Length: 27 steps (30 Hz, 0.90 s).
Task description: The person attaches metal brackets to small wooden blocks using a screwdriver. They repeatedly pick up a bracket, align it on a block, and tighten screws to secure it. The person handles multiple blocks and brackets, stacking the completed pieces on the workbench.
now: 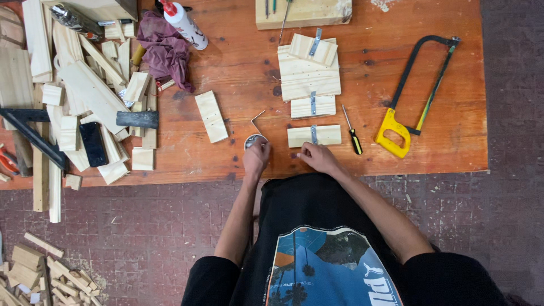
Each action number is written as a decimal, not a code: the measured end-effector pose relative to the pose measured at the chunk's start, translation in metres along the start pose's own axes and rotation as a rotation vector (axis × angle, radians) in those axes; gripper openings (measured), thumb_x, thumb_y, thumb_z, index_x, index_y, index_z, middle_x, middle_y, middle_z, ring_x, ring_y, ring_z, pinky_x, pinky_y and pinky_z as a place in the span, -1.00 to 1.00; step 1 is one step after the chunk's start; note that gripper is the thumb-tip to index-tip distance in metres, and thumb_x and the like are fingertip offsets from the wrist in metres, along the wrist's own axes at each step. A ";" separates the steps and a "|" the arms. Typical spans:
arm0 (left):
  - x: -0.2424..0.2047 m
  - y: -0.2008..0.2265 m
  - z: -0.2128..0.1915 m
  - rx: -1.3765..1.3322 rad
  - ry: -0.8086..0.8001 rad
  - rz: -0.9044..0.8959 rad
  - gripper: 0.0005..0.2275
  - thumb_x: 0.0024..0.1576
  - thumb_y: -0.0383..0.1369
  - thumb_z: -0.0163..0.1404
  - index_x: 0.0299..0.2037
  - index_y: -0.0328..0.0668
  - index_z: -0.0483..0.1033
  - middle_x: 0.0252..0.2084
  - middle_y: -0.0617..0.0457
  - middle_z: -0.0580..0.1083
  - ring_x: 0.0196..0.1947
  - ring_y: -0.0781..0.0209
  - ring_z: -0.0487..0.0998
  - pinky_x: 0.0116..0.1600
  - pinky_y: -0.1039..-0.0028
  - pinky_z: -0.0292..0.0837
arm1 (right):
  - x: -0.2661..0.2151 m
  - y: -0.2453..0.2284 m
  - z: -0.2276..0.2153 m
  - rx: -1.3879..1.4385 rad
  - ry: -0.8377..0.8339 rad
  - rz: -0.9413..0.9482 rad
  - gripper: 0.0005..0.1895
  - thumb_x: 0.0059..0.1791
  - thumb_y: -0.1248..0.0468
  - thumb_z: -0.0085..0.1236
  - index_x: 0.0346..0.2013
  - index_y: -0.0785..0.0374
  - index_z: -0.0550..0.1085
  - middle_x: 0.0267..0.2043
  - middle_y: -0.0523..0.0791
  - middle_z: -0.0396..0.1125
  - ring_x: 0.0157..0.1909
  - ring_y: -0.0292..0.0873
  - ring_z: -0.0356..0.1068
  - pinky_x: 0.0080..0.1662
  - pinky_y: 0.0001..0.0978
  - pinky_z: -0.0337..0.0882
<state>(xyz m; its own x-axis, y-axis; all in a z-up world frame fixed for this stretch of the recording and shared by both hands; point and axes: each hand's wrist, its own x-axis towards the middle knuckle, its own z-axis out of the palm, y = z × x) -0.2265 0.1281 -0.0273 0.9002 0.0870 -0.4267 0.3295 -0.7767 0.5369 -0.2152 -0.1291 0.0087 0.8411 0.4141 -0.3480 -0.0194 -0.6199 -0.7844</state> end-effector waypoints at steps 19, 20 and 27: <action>0.002 -0.022 -0.023 0.067 0.029 -0.055 -0.83 0.14 -0.17 -0.07 -0.16 0.06 0.47 -0.18 -0.16 0.58 -0.13 -0.35 0.63 0.03 -0.09 0.53 | 0.005 0.001 0.025 0.028 -0.006 0.104 -0.76 0.05 0.09 0.11 -0.22 0.20 0.51 -0.31 0.04 0.49 -0.11 0.21 0.50 -0.08 0.01 0.44; 0.001 -0.018 -0.023 0.069 0.028 -0.055 -0.83 0.14 -0.17 -0.07 -0.16 0.06 0.47 -0.18 -0.16 0.58 -0.13 -0.35 0.63 0.03 -0.09 0.53 | 0.005 0.000 0.024 0.030 -0.006 0.105 -0.76 0.05 0.09 0.11 -0.22 0.20 0.51 -0.31 0.04 0.49 -0.11 0.21 0.50 -0.08 0.01 0.44; -0.001 0.034 0.002 -0.175 0.023 0.234 -0.84 0.09 -0.30 0.05 -0.15 -0.03 0.51 -0.18 -0.13 0.62 -0.13 -0.24 0.64 -0.03 -0.02 0.55 | 0.022 0.012 0.028 0.259 0.054 0.150 -0.73 0.03 0.08 0.19 0.00 0.00 0.55 -0.13 -0.04 0.53 0.00 0.06 0.51 0.02 -0.06 0.46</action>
<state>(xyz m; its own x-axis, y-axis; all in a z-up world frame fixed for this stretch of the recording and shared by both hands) -0.2172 0.1006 -0.0102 0.9630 -0.0662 -0.2614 0.1547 -0.6583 0.7367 -0.2118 -0.1086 -0.0230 0.8457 0.2905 -0.4476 -0.2772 -0.4777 -0.8337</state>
